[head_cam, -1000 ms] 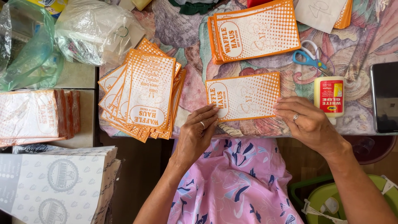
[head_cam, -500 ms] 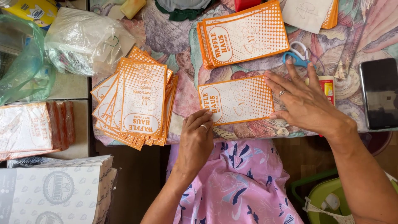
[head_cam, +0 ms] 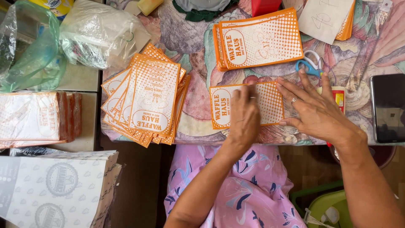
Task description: Applying glue to paper bags and folding them to complete the packaging.
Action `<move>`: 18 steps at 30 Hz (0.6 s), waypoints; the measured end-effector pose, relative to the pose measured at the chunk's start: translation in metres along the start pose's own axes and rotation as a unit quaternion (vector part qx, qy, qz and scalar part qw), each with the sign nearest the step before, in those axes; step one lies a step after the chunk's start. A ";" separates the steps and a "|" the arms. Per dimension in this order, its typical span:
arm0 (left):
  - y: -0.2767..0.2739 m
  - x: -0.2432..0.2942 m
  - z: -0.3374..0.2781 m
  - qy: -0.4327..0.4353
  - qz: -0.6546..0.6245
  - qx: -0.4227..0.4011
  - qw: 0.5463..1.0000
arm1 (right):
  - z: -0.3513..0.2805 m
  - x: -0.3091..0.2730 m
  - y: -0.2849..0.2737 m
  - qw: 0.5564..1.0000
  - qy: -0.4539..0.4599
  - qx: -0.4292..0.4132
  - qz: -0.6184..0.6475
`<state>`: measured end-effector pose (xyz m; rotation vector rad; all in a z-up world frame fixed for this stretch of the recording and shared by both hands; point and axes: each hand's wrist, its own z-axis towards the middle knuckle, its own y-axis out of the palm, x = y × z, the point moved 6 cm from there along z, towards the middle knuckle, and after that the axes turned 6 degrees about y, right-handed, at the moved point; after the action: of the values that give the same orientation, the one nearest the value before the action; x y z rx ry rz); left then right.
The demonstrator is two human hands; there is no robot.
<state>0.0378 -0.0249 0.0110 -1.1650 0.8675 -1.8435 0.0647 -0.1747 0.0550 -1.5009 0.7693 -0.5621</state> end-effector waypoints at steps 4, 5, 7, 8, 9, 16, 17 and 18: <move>-0.039 -0.062 -0.028 -0.017 0.044 0.035 0.998 | 0.000 0.003 0.001 1.000 0.002 0.009 0.008; -0.049 -0.073 -0.034 -0.025 0.073 0.019 0.997 | 0.001 0.002 -0.001 1.000 0.001 0.012 0.017; -0.066 -0.086 -0.039 -0.030 0.105 0.007 0.994 | 0.004 0.002 -0.006 0.999 0.000 0.020 0.026; -0.072 -0.087 -0.041 -0.020 0.116 0.004 0.993 | 0.006 0.003 -0.007 0.999 0.008 0.001 0.036; -0.079 -0.087 -0.043 -0.011 0.126 0.001 0.992 | 0.008 0.004 -0.009 0.999 0.015 -0.018 0.046; -0.066 -0.013 -0.048 0.085 0.041 -0.062 0.994 | 0.057 -0.004 -0.043 0.975 0.052 0.211 0.047; -0.059 -0.007 -0.054 0.097 0.056 -0.092 0.989 | 0.066 -0.005 -0.034 0.982 0.051 0.183 0.012; -0.051 -0.001 -0.055 0.113 0.072 -0.117 0.984 | 0.077 -0.001 -0.028 0.985 0.051 0.160 -0.027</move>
<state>-0.0255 0.0076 0.0344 -1.0133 1.2931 -1.8135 0.1251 -0.1230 0.0762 -1.2051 0.6817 -0.7701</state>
